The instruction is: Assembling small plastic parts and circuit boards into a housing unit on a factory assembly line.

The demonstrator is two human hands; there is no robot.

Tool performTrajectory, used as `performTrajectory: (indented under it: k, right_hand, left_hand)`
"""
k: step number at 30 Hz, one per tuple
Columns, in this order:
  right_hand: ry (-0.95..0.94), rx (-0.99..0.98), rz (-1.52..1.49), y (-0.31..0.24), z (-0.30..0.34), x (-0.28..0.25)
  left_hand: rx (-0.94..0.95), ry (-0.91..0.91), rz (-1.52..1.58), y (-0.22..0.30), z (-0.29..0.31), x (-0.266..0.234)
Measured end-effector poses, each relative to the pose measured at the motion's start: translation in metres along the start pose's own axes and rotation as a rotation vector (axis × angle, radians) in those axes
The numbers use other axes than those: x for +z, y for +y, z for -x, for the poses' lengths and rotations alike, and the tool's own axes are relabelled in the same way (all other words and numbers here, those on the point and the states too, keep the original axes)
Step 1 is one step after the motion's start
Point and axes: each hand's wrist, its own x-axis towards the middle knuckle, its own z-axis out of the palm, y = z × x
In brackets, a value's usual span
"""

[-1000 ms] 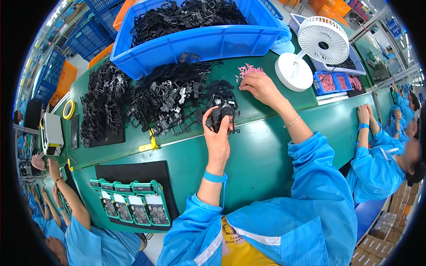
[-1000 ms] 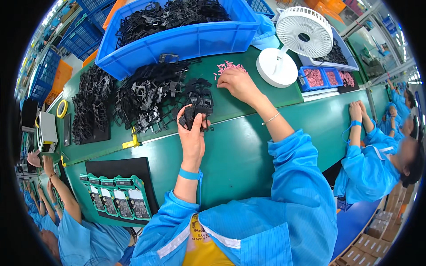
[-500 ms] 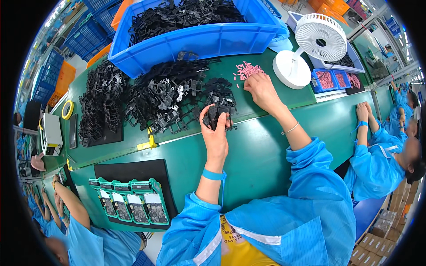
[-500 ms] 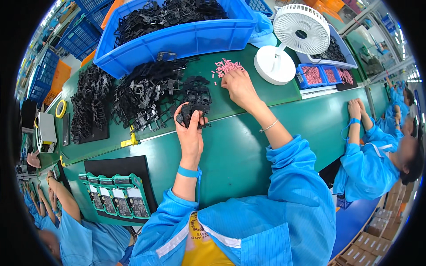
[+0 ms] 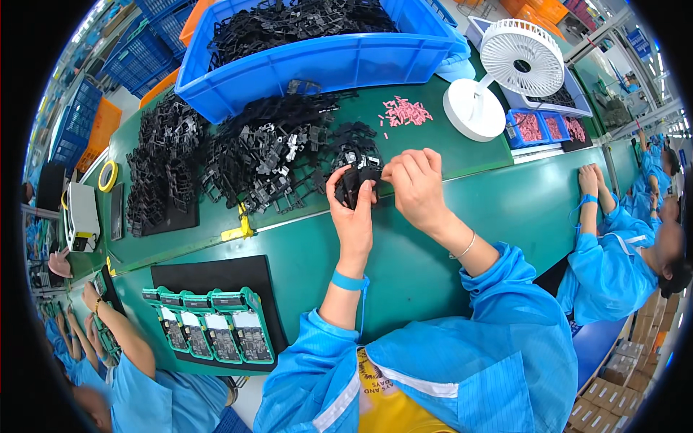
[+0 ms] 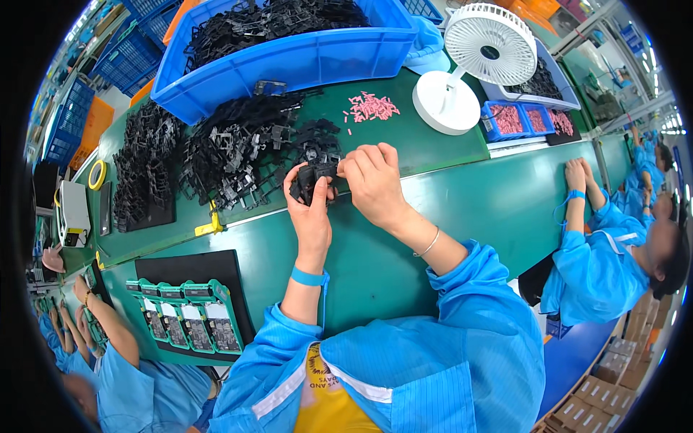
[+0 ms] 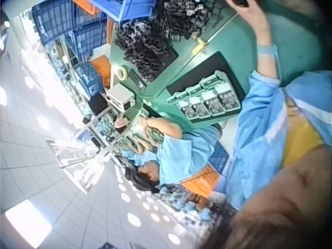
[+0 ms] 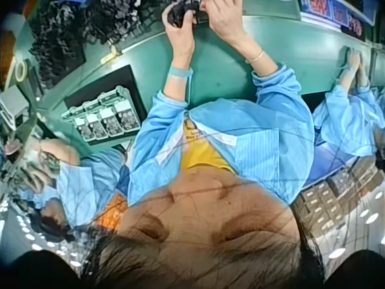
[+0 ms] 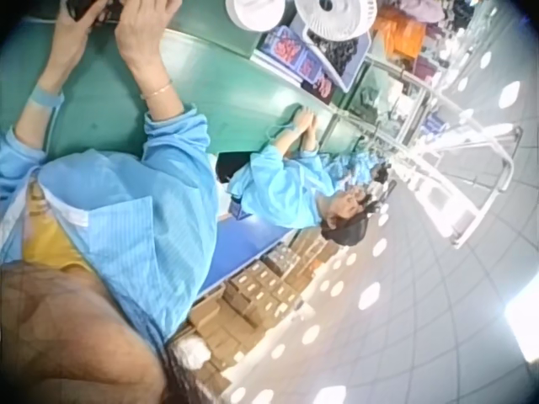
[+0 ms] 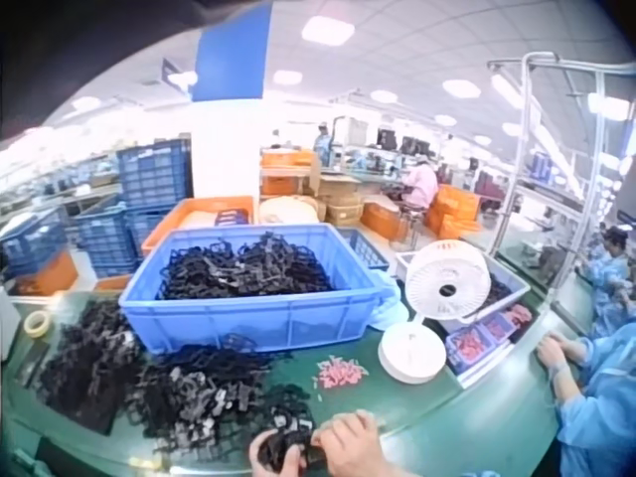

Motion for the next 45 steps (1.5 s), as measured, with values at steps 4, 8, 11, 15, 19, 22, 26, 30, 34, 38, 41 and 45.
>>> performTrajectory:
  k: [4, 8, 11, 15, 19, 22, 26, 30, 34, 38, 41, 45]
  right_hand:
    - [0.017, -0.035, 0.06, -0.002, 0.0, -0.003]
    - [0.023, -0.018, 0.12, -0.004, 0.002, -0.007]
    - [0.008, -0.002, 0.118, -0.008, 0.004, -0.006]
    - [0.03, 0.051, -0.003, -0.007, 0.004, -0.006]
    - [-0.127, 0.541, -0.835, 0.009, 0.007, -0.009]
    - [-0.143, 0.815, -1.187, 0.009, 0.006, -0.01]
    - [-0.187, 0.947, -1.386, 0.011, 0.009, -0.012]
    - [-0.153, 0.912, -1.362, 0.004, 0.012, -0.009]
    - [-0.225, 0.919, -1.681, -0.005, 0.016, -0.025]
    - [-0.565, 1.115, -1.734, -0.071, 0.041, -0.011]
    - [-0.814, 0.832, -1.706, -0.147, 0.063, 0.006]
    - [-0.663, 1.167, -2.053, -0.239, 0.046, 0.011]
  left_hand:
    - [0.021, -0.012, -0.032, 0.0, 0.002, 0.0]
    - [0.029, -0.012, -0.084, 0.0, 0.005, 0.003]
    - [0.03, -0.021, -0.098, 0.0, 0.007, 0.001]
    - [0.06, -0.033, -0.108, 0.001, 0.007, 0.001]
    - [0.048, -0.024, -0.062, 0.0, 0.003, 0.002]
    - [0.042, -0.013, 0.007, -0.003, 0.001, 0.003]
    - [0.043, -0.056, 0.004, -0.003, 0.001, 0.007]
    - [0.037, -0.062, -0.058, 0.003, 0.001, 0.0]
    - [0.087, -0.055, 0.048, 0.028, 0.02, 0.006]
    - [0.158, 0.063, 0.134, 0.078, 0.069, -0.008]
    - [0.204, 0.18, 0.196, 0.111, 0.113, -0.028]
    - [0.316, 0.438, 0.132, 0.128, 0.165, -0.085]
